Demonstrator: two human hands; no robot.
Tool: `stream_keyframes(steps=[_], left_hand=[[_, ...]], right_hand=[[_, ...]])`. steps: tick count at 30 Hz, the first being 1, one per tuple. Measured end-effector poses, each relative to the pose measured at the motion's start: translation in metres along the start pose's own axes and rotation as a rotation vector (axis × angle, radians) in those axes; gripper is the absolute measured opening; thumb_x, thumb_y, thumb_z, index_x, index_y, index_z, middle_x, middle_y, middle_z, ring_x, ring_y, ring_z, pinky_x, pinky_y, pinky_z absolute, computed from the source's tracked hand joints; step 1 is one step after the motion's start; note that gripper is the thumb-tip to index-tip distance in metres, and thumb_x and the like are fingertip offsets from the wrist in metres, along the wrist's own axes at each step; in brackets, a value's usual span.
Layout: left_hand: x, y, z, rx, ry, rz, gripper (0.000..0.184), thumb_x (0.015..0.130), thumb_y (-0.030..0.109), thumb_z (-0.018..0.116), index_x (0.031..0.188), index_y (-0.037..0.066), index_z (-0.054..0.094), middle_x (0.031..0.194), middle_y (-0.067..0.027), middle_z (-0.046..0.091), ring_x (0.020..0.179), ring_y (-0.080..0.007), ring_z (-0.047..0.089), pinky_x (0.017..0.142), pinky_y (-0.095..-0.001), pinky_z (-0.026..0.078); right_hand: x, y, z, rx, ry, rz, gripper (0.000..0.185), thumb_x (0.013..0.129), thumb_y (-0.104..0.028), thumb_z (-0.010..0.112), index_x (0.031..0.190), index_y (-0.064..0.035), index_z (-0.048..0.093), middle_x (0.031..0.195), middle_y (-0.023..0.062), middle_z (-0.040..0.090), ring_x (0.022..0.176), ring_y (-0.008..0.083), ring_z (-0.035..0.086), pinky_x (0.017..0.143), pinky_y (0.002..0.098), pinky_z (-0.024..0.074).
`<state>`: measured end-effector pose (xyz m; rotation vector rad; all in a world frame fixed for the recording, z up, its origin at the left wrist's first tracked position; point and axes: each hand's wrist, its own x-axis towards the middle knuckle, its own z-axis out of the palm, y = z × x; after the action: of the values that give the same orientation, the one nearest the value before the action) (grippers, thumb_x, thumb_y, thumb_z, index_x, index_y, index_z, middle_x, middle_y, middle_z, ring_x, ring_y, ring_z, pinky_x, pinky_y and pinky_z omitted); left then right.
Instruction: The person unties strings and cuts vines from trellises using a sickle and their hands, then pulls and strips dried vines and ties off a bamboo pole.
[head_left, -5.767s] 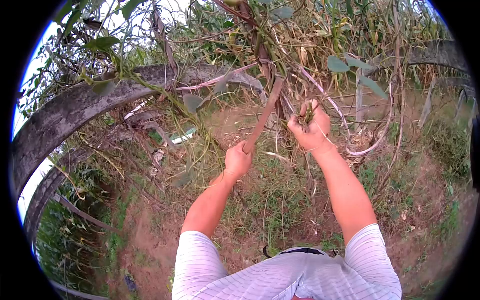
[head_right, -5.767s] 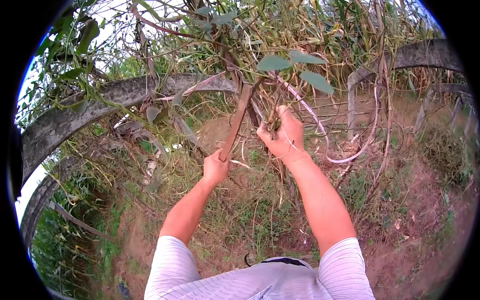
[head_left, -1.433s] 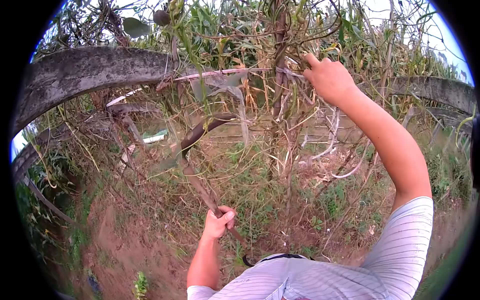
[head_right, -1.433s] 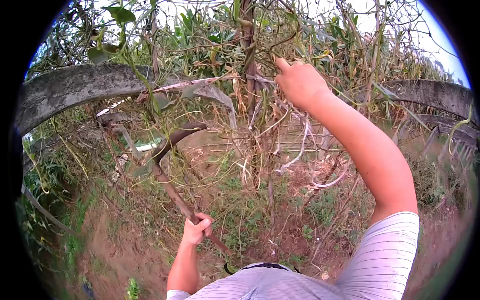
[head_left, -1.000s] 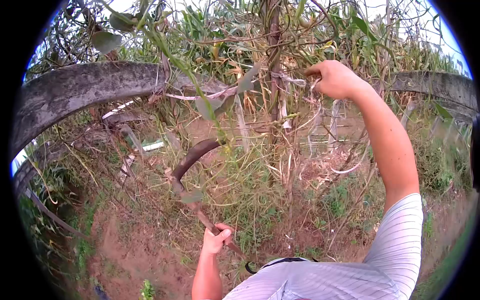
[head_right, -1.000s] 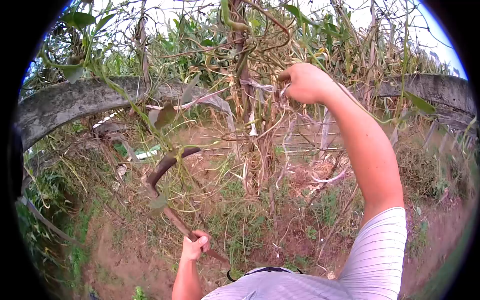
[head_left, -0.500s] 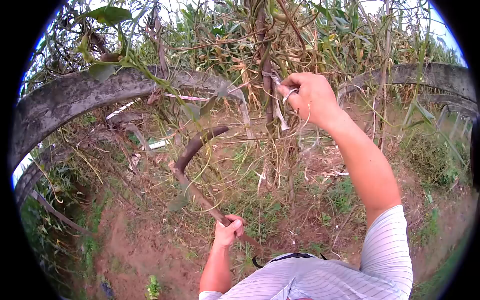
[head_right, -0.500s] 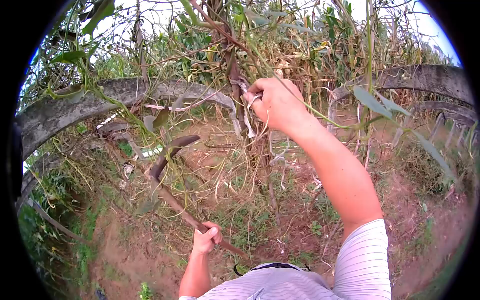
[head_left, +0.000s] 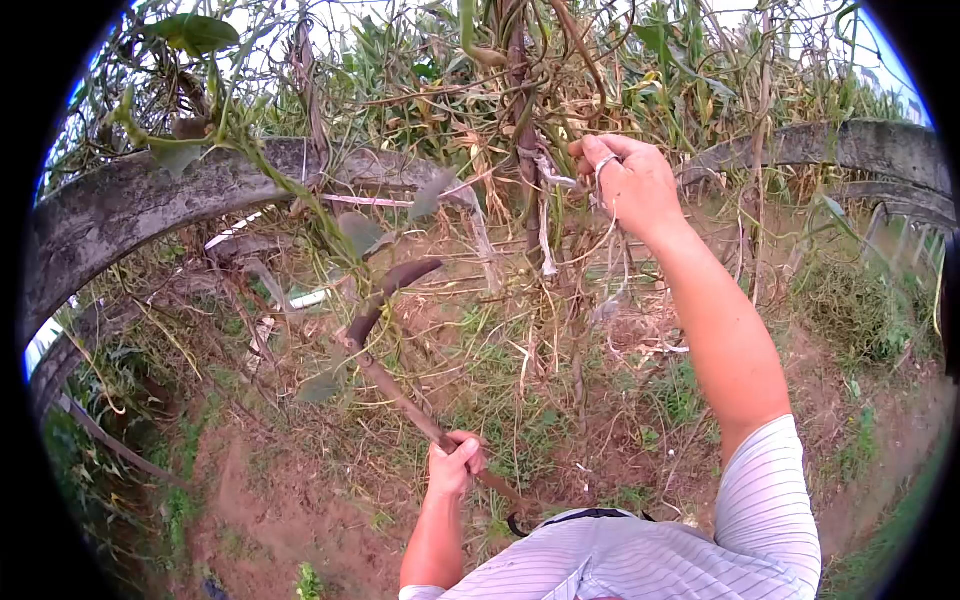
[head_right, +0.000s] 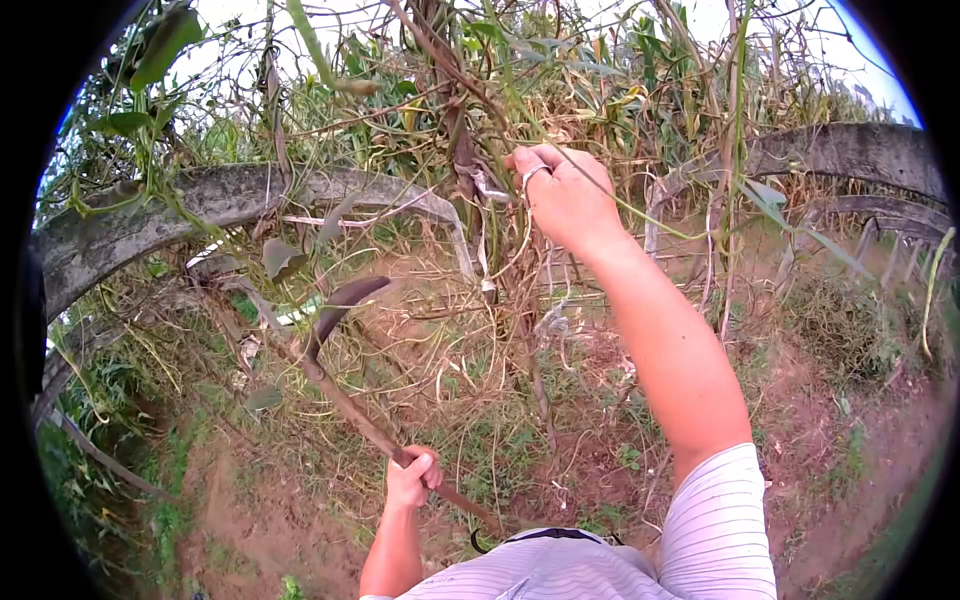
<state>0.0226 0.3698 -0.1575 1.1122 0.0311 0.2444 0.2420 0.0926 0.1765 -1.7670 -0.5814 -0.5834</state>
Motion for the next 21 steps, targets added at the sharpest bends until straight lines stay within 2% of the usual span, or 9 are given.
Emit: stream_keyframes(steps=[2, 4, 7, 10, 11, 12, 14, 17, 21], left_hand=[[-0.001, 0.002, -0.001, 0.009, 0.008, 0.003, 0.025, 0.085, 0.022, 0.075, 0.086, 0.0, 0.064, 0.054, -0.004, 0.048, 0.043, -0.0163, 0.043, 0.046, -0.0333, 0.038], [-0.001, 0.005, 0.0, -0.006, 0.004, 0.009, 0.025, 0.085, 0.022, 0.075, 0.086, 0.0, 0.064, 0.054, -0.0043, 0.048, 0.043, -0.0162, 0.043, 0.045, -0.0328, 0.039], [0.0, 0.005, -0.005, 0.0, 0.012, 0.014, 0.025, 0.085, 0.023, 0.075, 0.086, 0.0, 0.064, 0.054, -0.0045, 0.048, 0.044, -0.0165, 0.044, 0.045, -0.0331, 0.04], [0.002, 0.004, -0.007, 0.032, 0.013, 0.021, 0.027, 0.085, 0.024, 0.076, 0.085, 0.0, 0.063, 0.055, -0.0046, 0.049, 0.044, -0.0168, 0.045, 0.045, -0.0332, 0.04], [0.002, 0.005, -0.008, 0.032, 0.014, 0.021, 0.027, 0.085, 0.024, 0.076, 0.085, 0.0, 0.063, 0.055, -0.0046, 0.049, 0.044, -0.0168, 0.045, 0.045, -0.0332, 0.04], [0.002, 0.005, -0.008, 0.037, 0.021, 0.022, 0.028, 0.084, 0.024, 0.076, 0.085, 0.0, 0.063, 0.055, -0.0046, 0.049, 0.044, -0.0169, 0.045, 0.045, -0.0332, 0.04], [0.003, 0.005, -0.01, 0.041, 0.028, 0.021, 0.028, 0.084, 0.025, 0.077, 0.084, 0.0, 0.063, 0.055, -0.0046, 0.05, 0.044, -0.017, 0.046, 0.046, -0.0333, 0.04], [0.003, 0.004, -0.014, 0.001, 0.004, 0.009, 0.029, 0.083, 0.025, 0.078, 0.084, 0.001, 0.063, 0.056, -0.0047, 0.05, 0.044, -0.0169, 0.046, 0.046, -0.0334, 0.04], [0.002, 0.006, -0.014, 0.0, 0.031, 0.005, 0.027, 0.083, 0.024, 0.078, 0.085, 0.002, 0.063, 0.056, -0.0047, 0.05, 0.044, -0.0166, 0.046, 0.045, -0.0335, 0.04]], right_hand=[[0.013, 0.012, -0.001, -0.215, 0.001, -0.152, 0.033, 0.094, -0.037, 0.059, 0.106, -0.0099, 0.074, 0.094, 0.0114, 0.074, 0.089, 0.0305, 0.069, 0.083, 0.0378, 0.0522], [0.015, 0.005, 0.001, -0.233, -0.031, -0.153, 0.033, 0.091, -0.037, 0.064, 0.108, -0.0116, 0.075, 0.098, 0.0131, 0.074, 0.094, 0.0292, 0.069, 0.087, 0.0358, 0.0519], [0.015, -0.005, 0.011, -0.264, -0.092, -0.115, 0.026, 0.088, -0.035, 0.069, 0.099, -0.0137, 0.077, 0.093, 0.0135, 0.073, 0.09, 0.027, 0.069, 0.085, 0.0351, 0.0524], [0.016, -0.008, 0.021, -0.328, -0.099, -0.121, 0.027, 0.087, -0.038, 0.07, 0.098, -0.0144, 0.077, 0.092, 0.0139, 0.073, 0.088, 0.0272, 0.069, 0.082, 0.0369, 0.0532], [0.015, -0.012, 0.023, -0.323, -0.136, -0.029, 0.03, 0.086, -0.041, 0.071, 0.098, -0.014, 0.077, 0.091, 0.0148, 0.072, 0.086, 0.0288, 0.069, 0.081, 0.0386, 0.0534], [0.016, -0.009, 0.026, -0.323, -0.136, -0.03, 0.03, 0.086, -0.041, 0.071, 0.098, -0.014, 0.077, 0.091, 0.0148, 0.072, 0.086, 0.0288, 0.069, 0.081, 0.0386, 0.0534], [0.017, 0.001, 0.035, -0.468, -0.043, -0.128, 0.033, 0.086, -0.038, 0.072, 0.099, -0.008, 0.076, 0.087, 0.013, 0.072, 0.081, 0.0257, 0.068, 0.078, 0.0348, 0.0521], [0.014, 0.005, 0.039, -0.438, 0.014, -0.262, 0.03, 0.085, -0.035, 0.072, 0.094, -0.0061, 0.074, 0.087, 0.0139, 0.071, 0.081, 0.0284, 0.067, 0.078, 0.0363, 0.0522], [0.012, 0.01, 0.035, -0.396, -0.004, -0.346, 0.027, 0.083, -0.03, 0.072, 0.091, -0.0041, 0.072, 0.085, 0.0137, 0.069, 0.08, 0.0276, 0.066, 0.077, 0.0367, 0.0518]])
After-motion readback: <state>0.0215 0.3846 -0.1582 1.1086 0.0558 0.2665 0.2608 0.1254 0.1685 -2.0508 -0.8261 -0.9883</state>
